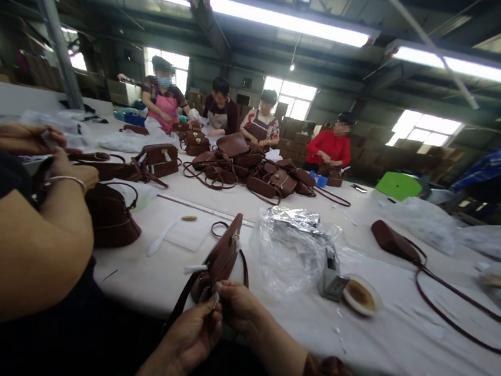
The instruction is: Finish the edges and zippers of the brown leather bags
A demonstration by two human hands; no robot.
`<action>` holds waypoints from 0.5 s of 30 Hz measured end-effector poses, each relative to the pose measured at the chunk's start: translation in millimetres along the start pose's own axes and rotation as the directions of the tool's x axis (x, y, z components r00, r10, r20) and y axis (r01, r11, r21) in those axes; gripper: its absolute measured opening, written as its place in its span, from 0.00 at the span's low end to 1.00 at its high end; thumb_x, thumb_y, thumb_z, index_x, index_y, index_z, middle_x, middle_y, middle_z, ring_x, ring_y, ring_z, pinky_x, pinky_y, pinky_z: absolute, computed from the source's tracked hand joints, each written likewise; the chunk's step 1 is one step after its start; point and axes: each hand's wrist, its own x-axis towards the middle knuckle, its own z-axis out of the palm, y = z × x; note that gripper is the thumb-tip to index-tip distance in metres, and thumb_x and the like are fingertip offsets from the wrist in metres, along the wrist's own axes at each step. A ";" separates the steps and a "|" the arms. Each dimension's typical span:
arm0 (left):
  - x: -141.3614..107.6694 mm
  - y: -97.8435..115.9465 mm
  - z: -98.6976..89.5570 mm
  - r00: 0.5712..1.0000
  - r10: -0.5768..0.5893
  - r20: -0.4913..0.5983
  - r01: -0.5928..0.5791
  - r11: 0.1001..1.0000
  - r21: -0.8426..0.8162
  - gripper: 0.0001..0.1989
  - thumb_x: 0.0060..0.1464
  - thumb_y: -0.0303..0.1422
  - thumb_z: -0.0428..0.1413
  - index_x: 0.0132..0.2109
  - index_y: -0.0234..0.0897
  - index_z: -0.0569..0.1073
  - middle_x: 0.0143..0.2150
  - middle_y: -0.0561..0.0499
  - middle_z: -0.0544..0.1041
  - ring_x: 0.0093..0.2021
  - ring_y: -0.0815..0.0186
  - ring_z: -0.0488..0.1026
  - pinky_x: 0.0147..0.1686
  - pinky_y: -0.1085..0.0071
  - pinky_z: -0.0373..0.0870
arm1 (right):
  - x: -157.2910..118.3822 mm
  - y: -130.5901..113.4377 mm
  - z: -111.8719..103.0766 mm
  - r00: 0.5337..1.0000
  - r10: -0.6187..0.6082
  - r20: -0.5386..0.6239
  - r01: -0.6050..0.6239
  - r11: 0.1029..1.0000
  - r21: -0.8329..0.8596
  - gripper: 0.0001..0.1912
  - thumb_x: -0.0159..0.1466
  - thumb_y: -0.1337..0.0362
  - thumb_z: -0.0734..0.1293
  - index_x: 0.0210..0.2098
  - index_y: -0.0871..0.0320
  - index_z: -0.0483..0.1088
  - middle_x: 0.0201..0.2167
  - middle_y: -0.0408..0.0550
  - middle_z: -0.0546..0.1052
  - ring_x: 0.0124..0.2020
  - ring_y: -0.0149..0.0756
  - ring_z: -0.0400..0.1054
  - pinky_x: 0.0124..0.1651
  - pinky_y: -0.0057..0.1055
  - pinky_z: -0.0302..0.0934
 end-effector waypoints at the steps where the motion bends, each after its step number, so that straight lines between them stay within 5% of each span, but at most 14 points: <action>1: 0.3 0.6 0.4 1.000 -0.009 0.000 0.009 1.000 0.010 0.03 0.54 0.21 0.58 0.33 0.30 0.74 0.24 0.51 0.73 0.18 0.72 0.72 0.17 0.78 0.72 | -0.3 -0.3 0.9 1.000 -0.004 0.003 0.004 1.000 0.003 0.10 0.53 0.65 0.73 0.24 0.63 0.68 0.17 0.41 0.69 0.18 0.25 0.59 0.25 0.24 0.53; 5: -4.0 -0.4 -1.6 1.000 -0.001 0.008 0.001 0.997 0.073 0.02 0.54 0.26 0.59 0.35 0.31 0.74 0.27 0.49 0.75 0.21 0.71 0.74 0.20 0.77 0.73 | -2.5 -0.2 0.1 1.000 -0.013 -0.016 0.012 0.997 -0.081 0.11 0.53 0.61 0.72 0.26 0.63 0.71 0.17 0.41 0.69 0.18 0.26 0.60 0.25 0.25 0.54; 8: -11.7 -7.2 -14.0 0.996 0.084 0.028 -0.088 0.927 0.364 0.09 0.49 0.31 0.65 0.37 0.31 0.77 0.34 0.43 0.79 0.25 0.68 0.76 0.19 0.78 0.71 | -10.0 0.9 -9.2 0.987 -0.089 -0.135 0.048 0.959 -0.279 0.13 0.51 0.59 0.73 0.29 0.64 0.74 0.16 0.41 0.69 0.17 0.26 0.59 0.23 0.25 0.50; 12: -23.8 -7.9 -43.0 0.958 0.270 0.093 -0.245 0.611 0.753 0.07 0.43 0.31 0.67 0.32 0.34 0.79 0.26 0.47 0.78 0.22 0.69 0.72 0.17 0.81 0.64 | -34.0 0.1 -28.8 0.906 -0.297 -0.301 0.131 0.874 -0.468 0.16 0.48 0.59 0.72 0.34 0.63 0.75 0.22 0.44 0.72 0.19 0.27 0.60 0.22 0.25 0.49; 15: -31.2 7.9 -58.9 0.865 0.477 0.159 -0.374 0.399 0.838 0.04 0.47 0.33 0.65 0.30 0.37 0.79 0.24 0.50 0.77 0.24 0.68 0.72 0.23 0.78 0.67 | -56.6 -1.5 -41.7 0.879 -0.384 -0.281 0.218 0.849 -0.481 0.15 0.49 0.58 0.70 0.32 0.63 0.75 0.21 0.43 0.71 0.20 0.27 0.60 0.23 0.26 0.51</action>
